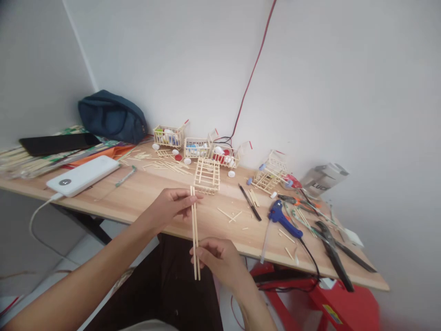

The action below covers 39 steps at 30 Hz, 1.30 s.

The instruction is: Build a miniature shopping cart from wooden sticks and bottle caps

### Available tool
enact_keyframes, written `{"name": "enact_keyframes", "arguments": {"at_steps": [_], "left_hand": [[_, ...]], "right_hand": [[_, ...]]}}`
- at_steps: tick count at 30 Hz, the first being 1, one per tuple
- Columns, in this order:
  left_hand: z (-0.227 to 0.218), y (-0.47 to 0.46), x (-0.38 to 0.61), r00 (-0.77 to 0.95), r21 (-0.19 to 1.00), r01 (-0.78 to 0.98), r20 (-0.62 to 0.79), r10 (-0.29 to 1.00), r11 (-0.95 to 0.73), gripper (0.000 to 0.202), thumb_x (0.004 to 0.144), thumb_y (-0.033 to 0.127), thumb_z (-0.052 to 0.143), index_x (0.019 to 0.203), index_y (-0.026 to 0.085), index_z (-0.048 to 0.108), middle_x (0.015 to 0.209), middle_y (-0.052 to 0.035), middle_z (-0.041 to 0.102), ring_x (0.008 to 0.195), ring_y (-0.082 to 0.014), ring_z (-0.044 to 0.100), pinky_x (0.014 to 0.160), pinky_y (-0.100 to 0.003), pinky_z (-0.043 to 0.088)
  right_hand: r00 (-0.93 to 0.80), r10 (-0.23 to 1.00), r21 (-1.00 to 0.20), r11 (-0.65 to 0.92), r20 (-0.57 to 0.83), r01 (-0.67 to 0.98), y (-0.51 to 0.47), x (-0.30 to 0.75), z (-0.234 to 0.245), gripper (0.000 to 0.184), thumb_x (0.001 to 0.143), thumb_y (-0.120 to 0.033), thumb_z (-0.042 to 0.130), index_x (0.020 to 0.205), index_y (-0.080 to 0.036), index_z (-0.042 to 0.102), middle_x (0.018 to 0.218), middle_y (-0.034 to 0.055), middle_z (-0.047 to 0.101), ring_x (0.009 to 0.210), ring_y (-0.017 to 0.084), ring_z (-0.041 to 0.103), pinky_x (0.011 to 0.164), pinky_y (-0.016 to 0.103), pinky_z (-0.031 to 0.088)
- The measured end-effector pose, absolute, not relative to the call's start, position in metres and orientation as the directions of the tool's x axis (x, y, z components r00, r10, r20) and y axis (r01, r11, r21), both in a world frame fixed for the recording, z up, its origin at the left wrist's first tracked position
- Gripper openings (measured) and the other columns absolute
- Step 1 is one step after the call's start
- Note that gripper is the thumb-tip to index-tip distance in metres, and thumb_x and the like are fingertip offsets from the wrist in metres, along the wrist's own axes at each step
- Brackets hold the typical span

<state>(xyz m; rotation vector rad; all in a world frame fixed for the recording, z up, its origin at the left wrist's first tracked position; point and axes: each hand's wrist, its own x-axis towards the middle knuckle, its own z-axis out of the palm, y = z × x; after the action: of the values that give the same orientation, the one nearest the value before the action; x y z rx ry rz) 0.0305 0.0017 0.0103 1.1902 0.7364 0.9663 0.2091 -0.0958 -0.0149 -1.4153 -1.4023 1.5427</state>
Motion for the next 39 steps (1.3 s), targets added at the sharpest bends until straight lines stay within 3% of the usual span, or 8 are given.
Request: {"name": "enact_keyframes", "arguments": {"at_steps": [3,12,17,20,23,31,36,39], "left_hand": [[0.014,0.005,0.03,0.426,0.972,-0.225,0.032,0.904,0.072,0.034,0.07,0.044,0.074,0.075,0.01,0.07,0.055,0.0019,0.055,0.049,-0.0058,0.051,0.049,-0.018,0.041],[0.013,0.015,0.026,0.398,0.957,-0.246,-0.043,0.916,0.152,0.05,0.059,0.052,0.08,0.082,0.009,0.069,0.055,0.0015,0.056,0.047,-0.0073,0.052,0.046,-0.019,0.042],[0.011,0.029,0.006,0.323,0.973,-0.199,-0.047,0.945,0.116,0.042,0.067,0.046,0.074,0.087,0.009,0.07,0.054,0.003,0.054,0.042,-0.0042,0.044,0.042,-0.017,0.036],[0.009,0.051,-0.02,0.164,0.997,-0.072,0.008,0.986,0.004,0.035,0.074,0.04,0.069,0.091,0.01,0.07,0.048,0.0058,0.047,0.039,-0.0035,0.037,0.039,-0.016,0.029],[0.003,0.074,-0.046,0.029,0.995,0.09,0.038,0.999,-0.041,0.028,0.078,0.034,0.063,0.091,0.011,0.069,0.046,0.0062,0.046,0.038,-0.0047,0.039,0.04,-0.017,0.03],[-0.021,0.095,-0.066,-0.036,0.953,0.3,-0.024,0.999,0.034,0.023,0.076,0.035,0.06,0.071,0.013,0.061,0.052,-0.0006,0.058,0.039,-0.0089,0.046,0.043,-0.023,0.038],[-0.015,0.097,-0.071,-0.066,0.837,0.547,0.019,0.998,0.02,0.029,0.075,0.035,0.063,0.054,0.016,0.056,0.041,-0.0012,0.053,0.04,-0.0133,0.05,0.05,-0.025,0.038],[-0.006,0.093,-0.075,-0.119,0.74,0.673,0.115,0.986,-0.005,0.023,0.073,0.033,0.066,0.059,0.016,0.06,0.049,-0.0054,0.059,0.058,-0.0205,0.059,0.061,-0.028,0.041]], "right_hand": [[-0.235,0.924,-0.948,-0.264,-0.302,0.18,-0.095,0.207,-0.01,0.038,0.077,-0.052,0.069,0.086,-0.016,0.076,0.07,0.0041,0.069,0.05,0.006,0.044,0.044,0.019,0.025],[-0.228,0.925,-0.95,-0.277,-0.304,0.143,-0.091,0.206,-0.007,0.041,0.079,-0.052,0.067,0.089,-0.013,0.076,0.072,0.0071,0.071,0.048,0.005,0.043,0.043,0.019,0.025],[-0.223,0.931,-0.956,-0.266,-0.288,0.122,-0.09,0.207,-0.009,0.037,0.079,-0.049,0.068,0.085,-0.013,0.075,0.073,0.0066,0.07,0.055,0.007,0.049,0.044,0.019,0.026],[-0.208,0.934,-0.956,-0.273,-0.29,0.106,-0.091,0.209,-0.01,0.037,0.079,-0.049,0.067,0.085,-0.013,0.074,0.072,0.0061,0.069,0.054,0.007,0.049,0.044,0.019,0.026],[-0.224,0.936,-0.962,-0.26,-0.272,0.082,-0.091,0.21,-0.011,0.037,0.079,-0.049,0.068,0.085,-0.013,0.072,0.072,0.0056,0.068,0.053,0.007,0.048,0.043,0.019,0.026],[-0.22,0.927,-0.953,-0.291,-0.303,0.086,-0.092,0.207,-0.015,0.042,0.077,-0.054,0.068,0.083,-0.013,0.071,0.069,0.0049,0.066,0.051,0.007,0.047,0.041,0.018,0.025],[-0.24,0.924,-0.955,-0.288,-0.297,0.071,-0.095,0.206,-0.017,0.042,0.077,-0.055,0.068,0.082,-0.014,0.07,0.068,0.0042,0.065,0.048,0.006,0.045,0.041,0.018,0.025],[-0.251,0.921,-0.954,-0.293,-0.299,0.063,-0.098,0.204,-0.015,0.04,0.078,-0.054,0.068,0.082,-0.014,0.07,0.068,0.0032,0.065,0.045,0.004,0.04,0.04,0.019,0.023]]}}
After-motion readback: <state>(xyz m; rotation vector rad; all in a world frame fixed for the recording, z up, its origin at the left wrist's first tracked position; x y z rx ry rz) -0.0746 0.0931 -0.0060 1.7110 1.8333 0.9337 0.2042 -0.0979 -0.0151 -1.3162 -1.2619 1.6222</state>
